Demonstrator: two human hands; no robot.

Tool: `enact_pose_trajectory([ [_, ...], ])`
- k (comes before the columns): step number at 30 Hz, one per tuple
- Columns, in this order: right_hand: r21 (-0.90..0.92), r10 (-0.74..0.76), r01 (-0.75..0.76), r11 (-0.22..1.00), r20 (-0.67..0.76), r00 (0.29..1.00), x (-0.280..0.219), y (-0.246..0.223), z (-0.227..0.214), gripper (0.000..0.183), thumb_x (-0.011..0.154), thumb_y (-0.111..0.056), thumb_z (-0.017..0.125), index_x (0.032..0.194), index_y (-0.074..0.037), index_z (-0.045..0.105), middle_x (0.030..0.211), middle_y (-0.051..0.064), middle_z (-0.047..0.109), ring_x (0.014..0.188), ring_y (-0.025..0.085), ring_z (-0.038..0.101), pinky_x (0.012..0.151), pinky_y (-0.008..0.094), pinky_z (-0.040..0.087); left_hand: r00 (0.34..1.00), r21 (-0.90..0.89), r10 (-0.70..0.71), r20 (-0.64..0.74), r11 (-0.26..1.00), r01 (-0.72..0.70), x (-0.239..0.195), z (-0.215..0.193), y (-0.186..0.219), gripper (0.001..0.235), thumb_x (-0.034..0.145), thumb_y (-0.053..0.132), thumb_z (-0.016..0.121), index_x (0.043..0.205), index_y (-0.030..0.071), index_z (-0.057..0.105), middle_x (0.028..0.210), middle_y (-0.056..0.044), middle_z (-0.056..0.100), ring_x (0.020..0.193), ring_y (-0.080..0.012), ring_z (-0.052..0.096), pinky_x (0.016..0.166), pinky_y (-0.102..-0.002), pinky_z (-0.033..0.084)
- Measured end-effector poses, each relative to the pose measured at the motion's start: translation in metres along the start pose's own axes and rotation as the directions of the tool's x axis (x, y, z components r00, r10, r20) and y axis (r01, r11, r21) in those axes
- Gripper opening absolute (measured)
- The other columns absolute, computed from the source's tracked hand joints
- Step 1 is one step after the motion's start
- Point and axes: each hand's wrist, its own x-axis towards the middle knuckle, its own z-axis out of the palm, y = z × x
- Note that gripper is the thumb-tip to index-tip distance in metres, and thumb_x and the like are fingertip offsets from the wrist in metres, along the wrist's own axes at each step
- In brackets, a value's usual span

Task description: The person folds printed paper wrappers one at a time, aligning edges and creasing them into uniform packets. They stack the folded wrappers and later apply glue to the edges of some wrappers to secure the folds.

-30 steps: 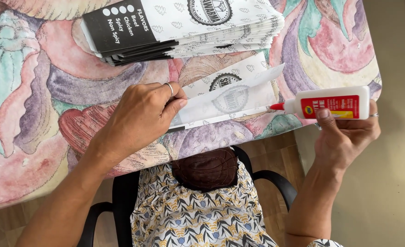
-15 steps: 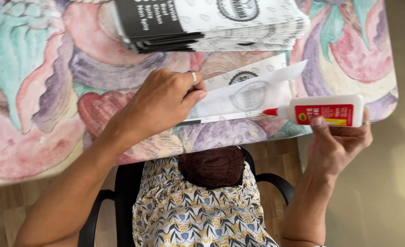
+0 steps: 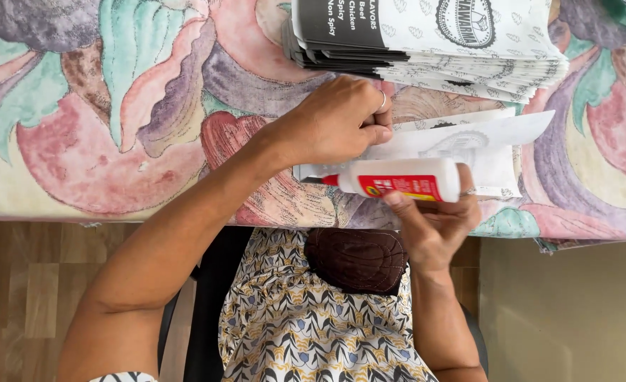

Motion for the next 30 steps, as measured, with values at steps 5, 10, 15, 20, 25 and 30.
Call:
enact_pose_trajectory([
  [5, 0.023, 0.085, -0.085, 0.996, 0.007, 0.996, -0.002, -0.014, 0.029, 0.054, 0.065, 0.006, 0.090, 0.110, 0.002, 0.061, 0.095, 0.021, 0.073, 0.098, 0.027, 0.072, 0.089, 0.051, 0.062, 1.000, -0.029, 0.003, 0.007, 1.000, -0.002, -0.002, -0.006, 0.004, 0.012, 0.087, 0.019, 0.072, 0.079, 0.010, 0.076, 0.065, -0.014, 0.072, 0.073, -0.0404, 0.073, 0.072, -0.051, 0.056],
  [10, 0.000, 0.032, -0.033, 0.999, -0.299, 0.954, 0.048, -0.057, -0.054, 0.022, 0.086, 0.001, 0.054, 0.106, 0.005, 0.063, 0.102, 0.021, 0.067, 0.097, 0.031, 0.071, 0.092, 0.042, 0.066, 1.000, 0.090, 0.008, 0.012, 0.996, -0.009, -0.037, 0.020, 0.025, 0.009, 0.094, 0.008, 0.075, 0.096, 0.000, 0.074, 0.085, -0.013, 0.078, 0.075, -0.0242, 0.077, 0.069, -0.028, 0.067],
  [15, -0.123, 0.076, -0.136, 0.983, -0.403, 0.912, 0.085, -0.062, -0.158, 0.010, 0.111, 0.000, 0.068, 0.105, -0.006, 0.061, 0.089, 0.004, 0.062, 0.077, 0.011, 0.064, 0.073, 0.025, 0.058, 0.933, 0.353, 0.336, -0.131, 0.895, -0.273, -0.073, 0.045, 0.027, 0.030, 0.084, 0.008, 0.081, 0.109, -0.004, 0.072, 0.118, -0.021, 0.068, 0.113, -0.0331, 0.060, 0.098, -0.044, 0.055],
  [20, -0.904, -0.263, 0.347, 0.250, 0.282, 0.923, 0.092, -0.072, -0.162, 0.037, 0.101, 0.021, 0.091, 0.133, 0.022, 0.073, 0.127, 0.028, 0.063, 0.097, 0.038, 0.064, 0.078, 0.045, 0.057, 0.881, 0.521, 0.366, -0.299, 0.836, -0.171, -0.100, 0.048, 0.029, 0.022, 0.087, 0.001, 0.082, 0.105, -0.006, 0.073, 0.111, -0.021, 0.073, 0.109, -0.0354, 0.064, 0.096, -0.046, 0.056],
  [25, -0.577, -0.259, 0.676, 0.458, 0.641, 0.722, 0.079, -0.081, -0.118, 0.015, 0.096, 0.023, 0.072, 0.105, 0.012, 0.075, 0.113, 0.027, 0.072, 0.106, 0.041, 0.070, 0.095, 0.047, 0.060, 0.890, 0.532, 0.300, -0.343, 0.843, -0.078, -0.113, 0.059, 0.023, 0.024, 0.085, -0.005, 0.080, 0.108, -0.004, 0.074, 0.117, -0.022, 0.073, 0.110, -0.0358, 0.065, 0.096, -0.048, 0.059],
  [30, -0.335, -0.253, 0.759, 0.557, 0.803, 0.540, 0.082, -0.077, -0.094, 0.010, 0.096, 0.011, 0.067, 0.106, 0.014, 0.070, 0.112, 0.027, 0.072, 0.112, 0.049, 0.071, 0.099, 0.054, 0.062, 0.898, 0.556, 0.285, -0.336, 0.829, -0.055, -0.113, 0.061, 0.022, 0.030, 0.082, -0.010, 0.077, 0.111, -0.004, 0.073, 0.119, -0.022, 0.072, 0.112, -0.0355, 0.064, 0.099, -0.049, 0.057],
])
